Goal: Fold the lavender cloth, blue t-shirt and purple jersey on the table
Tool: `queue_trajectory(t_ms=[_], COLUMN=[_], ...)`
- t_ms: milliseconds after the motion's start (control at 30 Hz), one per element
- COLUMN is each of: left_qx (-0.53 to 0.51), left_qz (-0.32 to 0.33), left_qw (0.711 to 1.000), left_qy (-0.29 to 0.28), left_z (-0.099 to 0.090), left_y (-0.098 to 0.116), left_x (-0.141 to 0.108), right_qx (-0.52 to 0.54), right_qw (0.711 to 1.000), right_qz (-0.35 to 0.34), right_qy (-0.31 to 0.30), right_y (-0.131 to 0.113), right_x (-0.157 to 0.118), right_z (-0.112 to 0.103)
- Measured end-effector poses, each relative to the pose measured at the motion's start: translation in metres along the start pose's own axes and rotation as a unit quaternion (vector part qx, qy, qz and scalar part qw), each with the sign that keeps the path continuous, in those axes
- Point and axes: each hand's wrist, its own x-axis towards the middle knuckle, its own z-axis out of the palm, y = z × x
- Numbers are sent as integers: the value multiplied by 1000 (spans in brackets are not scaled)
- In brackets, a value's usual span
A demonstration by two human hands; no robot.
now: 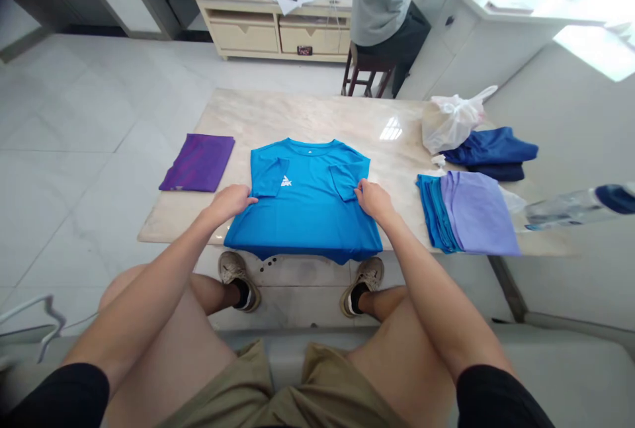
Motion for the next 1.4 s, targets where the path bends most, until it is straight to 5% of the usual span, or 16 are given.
queue_trajectory(t_ms=[133, 233, 333, 500, 733, 900, 1133, 1400], left_qx=[15, 26, -3, -79, -42, -98, -117, -90], left_qz=[-36, -80, -14, 106, 27, 37, 57, 79], left_qw=[999, 996, 996, 982, 993, 993, 991, 992], left_qy=[1, 36, 87, 133, 105, 47, 12, 49], left_z=[1, -9, -21, -19, -9, -12, -6, -5], left_y=[-18, -29, -27, -11, -3, -10, -7, -11], left_x=[-7, 1, 19, 59, 89, 100, 78, 28], right_qx=[-30, -21, 14, 47, 17, 126, 98, 71], right_qw=[997, 999, 999, 996, 999, 989, 978, 990], right_qz=[3, 21, 30, -67, 24, 26, -50, -101], right_qy=[-69, -26, 34, 47, 21, -69, -180, -70], right_y=[-1, 6, 15, 21, 7, 27, 25, -9], right_x=[-8, -3, 12, 52, 82, 86, 72, 32], right_z=[-10, -20, -28, -24, 3, -10, -37, -29])
